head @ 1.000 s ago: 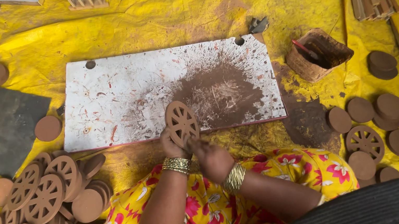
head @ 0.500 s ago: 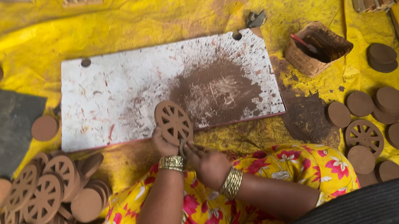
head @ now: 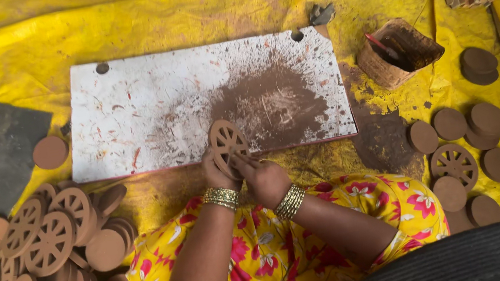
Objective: The person sits on the floor at a board dusted with clay powder and smooths the edges of flat clay wheel shapes, rubbing each one by hand and coating it with wet clay slip. Finished wheels are set onto a growing pile beside the board, and new uncoated wheels are picked up one at a time to repeat the process.
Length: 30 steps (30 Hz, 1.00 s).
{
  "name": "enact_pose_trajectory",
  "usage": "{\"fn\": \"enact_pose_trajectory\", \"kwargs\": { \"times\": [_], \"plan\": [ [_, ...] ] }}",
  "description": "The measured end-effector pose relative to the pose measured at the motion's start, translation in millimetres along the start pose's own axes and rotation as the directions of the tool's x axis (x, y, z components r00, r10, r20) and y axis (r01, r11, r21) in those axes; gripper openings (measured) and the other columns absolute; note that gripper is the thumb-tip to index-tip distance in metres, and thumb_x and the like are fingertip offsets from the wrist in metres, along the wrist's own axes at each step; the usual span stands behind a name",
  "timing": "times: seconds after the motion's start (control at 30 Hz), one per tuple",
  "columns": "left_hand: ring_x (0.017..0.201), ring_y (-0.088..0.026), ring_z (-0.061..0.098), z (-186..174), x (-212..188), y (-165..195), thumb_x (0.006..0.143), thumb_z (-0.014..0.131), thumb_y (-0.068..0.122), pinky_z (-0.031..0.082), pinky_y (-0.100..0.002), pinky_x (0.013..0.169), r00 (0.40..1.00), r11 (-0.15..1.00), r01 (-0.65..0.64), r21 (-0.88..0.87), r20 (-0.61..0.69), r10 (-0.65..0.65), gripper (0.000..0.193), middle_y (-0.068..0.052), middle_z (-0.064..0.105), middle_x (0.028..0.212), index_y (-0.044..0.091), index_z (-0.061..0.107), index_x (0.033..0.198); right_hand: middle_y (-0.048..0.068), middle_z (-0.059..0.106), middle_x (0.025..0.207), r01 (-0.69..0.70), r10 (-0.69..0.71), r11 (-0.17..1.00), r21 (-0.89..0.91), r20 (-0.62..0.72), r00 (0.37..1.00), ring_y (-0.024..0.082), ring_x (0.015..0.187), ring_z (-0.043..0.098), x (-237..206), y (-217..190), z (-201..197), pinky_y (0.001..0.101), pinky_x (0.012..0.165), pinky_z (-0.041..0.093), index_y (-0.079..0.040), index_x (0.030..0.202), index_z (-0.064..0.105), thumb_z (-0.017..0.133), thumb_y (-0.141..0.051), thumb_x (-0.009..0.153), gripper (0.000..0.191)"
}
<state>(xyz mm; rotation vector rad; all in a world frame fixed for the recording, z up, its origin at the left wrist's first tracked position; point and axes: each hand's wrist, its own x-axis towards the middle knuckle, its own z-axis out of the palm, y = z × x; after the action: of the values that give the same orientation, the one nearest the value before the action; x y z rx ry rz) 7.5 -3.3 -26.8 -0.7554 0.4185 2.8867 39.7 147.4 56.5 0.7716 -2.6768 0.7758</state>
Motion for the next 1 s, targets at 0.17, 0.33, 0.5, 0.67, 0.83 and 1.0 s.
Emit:
{"fn": "enact_pose_trajectory", "kwargs": {
  "times": [0.17, 0.33, 0.5, 0.67, 0.83, 1.0],
  "plan": [
    [0.112, -0.033, 0.065, 0.3, 1.6, -4.3, 0.095, 0.051, 0.041, 0.056, -0.049, 0.096, 0.999, 0.999, 0.046, 0.012, -0.017, -0.046, 0.053, -0.016, 0.066, 0.126, 0.004, 0.058, 0.133, 0.017, 0.076, 0.104, -0.174, 0.198, 0.977, -0.121, 0.234, 0.952, 0.022, 0.062, 0.070, 2.6, -5.5, -4.8, 0.0364, 0.049, 0.057, -0.012, 0.142, 0.051, 0.061, -0.004, 0.094, 0.050],
    [0.108, -0.032, 0.064, 5.2, 1.5, -1.9, 0.091, 0.052, 0.042, 0.056, -0.048, 0.092, 0.999, 0.995, 0.044, 0.093, 0.023, -0.046, 0.056, -0.017, 0.066, 0.123, 0.006, 0.059, 0.133, 0.016, 0.077, 0.089, -0.440, 0.484, 0.874, -0.207, 0.459, 0.745, 0.023, 0.066, 0.070, 3.7, -11.1, -10.5, 0.0367, 0.052, 0.057, -0.022, 0.150, 0.050, 0.059, -0.005, 0.094, 0.059],
    [0.107, -0.033, 0.064, -0.4, 5.3, -1.7, 0.091, 0.053, 0.043, 0.057, -0.050, 0.090, 0.998, 0.978, -0.020, 0.209, 0.066, 0.006, 0.054, -0.017, 0.065, 0.121, 0.007, 0.057, 0.131, 0.018, 0.070, 0.128, 0.143, -0.141, 0.989, 0.026, -0.051, 0.989, 0.026, 0.082, 0.075, -0.7, -14.2, -13.4, 0.0377, 0.063, 0.061, -0.006, 0.141, 0.052, 0.061, -0.003, 0.074, 0.068],
    [0.114, -0.030, 0.065, 5.6, -6.4, -6.6, 0.088, 0.053, 0.043, 0.058, -0.049, 0.096, 0.985, 0.981, 0.171, 0.096, -0.029, -0.168, 0.052, -0.011, 0.066, 0.128, 0.012, 0.061, 0.130, 0.017, 0.070, 0.127, -0.141, 0.156, 0.982, -0.125, 0.119, 0.980, 0.028, 0.073, 0.074, 0.3, -1.8, -12.6, 0.0416, 0.061, 0.060, -0.007, 0.141, 0.056, 0.069, -0.009, 0.087, 0.055],
    [0.106, -0.029, 0.065, 10.8, -8.9, -1.6, 0.089, 0.050, 0.047, 0.057, -0.050, 0.089, 0.982, 0.966, 0.186, 0.179, -0.022, -0.185, 0.051, -0.010, 0.067, 0.121, 0.014, 0.062, 0.127, 0.014, 0.070, 0.126, -0.284, 0.308, 0.949, -0.140, 0.198, 0.931, 0.026, 0.074, 0.073, 3.1, 11.7, -6.5, 0.0391, 0.059, 0.060, -0.006, 0.146, 0.050, 0.070, -0.017, 0.094, 0.057],
    [0.102, -0.031, 0.066, 11.1, -6.2, 0.1, 0.094, 0.050, 0.048, 0.058, -0.049, 0.089, 0.992, 0.977, 0.127, 0.173, -0.014, -0.127, 0.054, -0.014, 0.068, 0.119, 0.009, 0.062, 0.129, 0.021, 0.071, 0.134, -0.014, 0.019, 0.995, -0.095, 0.048, 0.999, 0.021, 0.069, 0.074, 2.7, 17.0, 2.3, 0.0345, 0.058, 0.060, -0.007, 0.142, 0.051, 0.070, -0.006, 0.078, 0.066]
  ]
}}
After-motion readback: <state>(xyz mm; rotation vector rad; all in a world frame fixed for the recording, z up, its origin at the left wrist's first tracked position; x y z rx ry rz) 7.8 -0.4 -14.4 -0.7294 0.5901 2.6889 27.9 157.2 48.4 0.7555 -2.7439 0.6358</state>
